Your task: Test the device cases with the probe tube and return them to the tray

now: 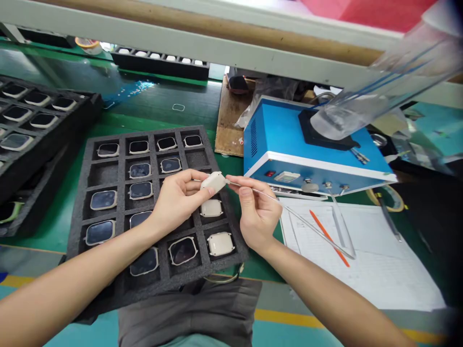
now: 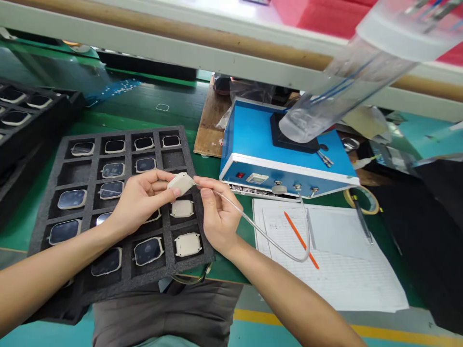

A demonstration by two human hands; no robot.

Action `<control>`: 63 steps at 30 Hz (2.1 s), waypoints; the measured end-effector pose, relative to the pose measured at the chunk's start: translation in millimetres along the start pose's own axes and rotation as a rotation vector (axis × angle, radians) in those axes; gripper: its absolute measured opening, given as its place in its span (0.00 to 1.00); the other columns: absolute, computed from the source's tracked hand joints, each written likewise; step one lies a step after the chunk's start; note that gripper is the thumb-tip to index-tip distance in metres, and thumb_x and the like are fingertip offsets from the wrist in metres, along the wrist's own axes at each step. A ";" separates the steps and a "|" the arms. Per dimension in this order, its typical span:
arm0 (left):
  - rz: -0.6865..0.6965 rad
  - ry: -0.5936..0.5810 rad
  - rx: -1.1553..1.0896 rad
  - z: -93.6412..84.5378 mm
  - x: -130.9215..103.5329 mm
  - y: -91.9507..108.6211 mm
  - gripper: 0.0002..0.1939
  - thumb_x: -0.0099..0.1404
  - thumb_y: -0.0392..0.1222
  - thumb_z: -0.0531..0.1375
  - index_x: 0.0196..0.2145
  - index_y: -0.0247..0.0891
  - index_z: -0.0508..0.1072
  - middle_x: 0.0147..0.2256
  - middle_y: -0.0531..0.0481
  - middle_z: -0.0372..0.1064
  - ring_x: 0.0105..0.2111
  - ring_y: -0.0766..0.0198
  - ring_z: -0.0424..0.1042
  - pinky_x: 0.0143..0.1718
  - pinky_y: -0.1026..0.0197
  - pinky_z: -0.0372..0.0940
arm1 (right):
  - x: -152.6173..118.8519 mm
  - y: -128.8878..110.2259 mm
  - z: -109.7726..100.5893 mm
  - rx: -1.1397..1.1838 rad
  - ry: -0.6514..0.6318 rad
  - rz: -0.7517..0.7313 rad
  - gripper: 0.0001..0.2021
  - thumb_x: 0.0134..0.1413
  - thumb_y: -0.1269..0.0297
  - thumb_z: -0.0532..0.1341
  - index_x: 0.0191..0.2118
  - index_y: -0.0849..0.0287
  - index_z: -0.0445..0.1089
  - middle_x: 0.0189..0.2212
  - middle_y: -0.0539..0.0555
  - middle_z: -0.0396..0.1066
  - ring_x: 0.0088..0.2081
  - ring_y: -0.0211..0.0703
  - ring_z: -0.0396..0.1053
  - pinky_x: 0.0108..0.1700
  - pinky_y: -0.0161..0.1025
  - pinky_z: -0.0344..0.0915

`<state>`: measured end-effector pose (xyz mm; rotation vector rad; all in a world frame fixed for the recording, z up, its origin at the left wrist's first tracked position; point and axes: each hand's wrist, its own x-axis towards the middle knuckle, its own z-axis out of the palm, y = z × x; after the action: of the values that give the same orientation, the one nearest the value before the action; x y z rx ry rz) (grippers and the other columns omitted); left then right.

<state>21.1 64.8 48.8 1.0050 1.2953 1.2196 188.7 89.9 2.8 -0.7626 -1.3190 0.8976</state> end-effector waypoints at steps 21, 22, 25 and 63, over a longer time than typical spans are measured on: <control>0.027 -0.003 0.021 0.1 1.5 -1.3 0.21 0.54 0.48 0.76 0.41 0.35 0.80 0.40 0.43 0.84 0.38 0.54 0.84 0.39 0.59 0.76 | 0.6 -0.8 0.1 -0.007 -0.003 0.037 0.07 0.69 0.57 0.64 0.44 0.51 0.78 0.43 0.55 0.83 0.49 0.49 0.82 0.53 0.52 0.81; 0.025 -0.005 0.021 0.0 1.7 -1.4 0.21 0.54 0.48 0.76 0.41 0.35 0.80 0.40 0.43 0.84 0.39 0.53 0.84 0.40 0.59 0.77 | 0.6 -0.7 0.1 -0.008 -0.004 0.038 0.07 0.69 0.57 0.64 0.44 0.51 0.78 0.43 0.55 0.83 0.49 0.49 0.82 0.53 0.52 0.81; 0.027 -0.012 0.021 -0.4 2.2 -1.6 0.22 0.54 0.49 0.77 0.42 0.35 0.80 0.39 0.43 0.84 0.39 0.52 0.84 0.41 0.58 0.77 | 0.8 0.2 -0.1 -0.002 -0.009 0.033 0.07 0.69 0.57 0.64 0.44 0.51 0.78 0.44 0.55 0.83 0.49 0.49 0.82 0.53 0.51 0.81; 0.012 -0.022 0.031 -4.6 5.7 3.0 0.21 0.53 0.50 0.79 0.39 0.38 0.80 0.38 0.45 0.85 0.38 0.56 0.84 0.40 0.63 0.77 | 7.7 5.5 2.3 0.112 -0.081 0.005 0.07 0.70 0.64 0.62 0.45 0.51 0.79 0.46 0.54 0.81 0.48 0.42 0.80 0.50 0.41 0.80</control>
<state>15.7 70.3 50.7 1.0469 1.2963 1.1983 186.0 99.2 1.8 -0.6483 -1.3267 1.0065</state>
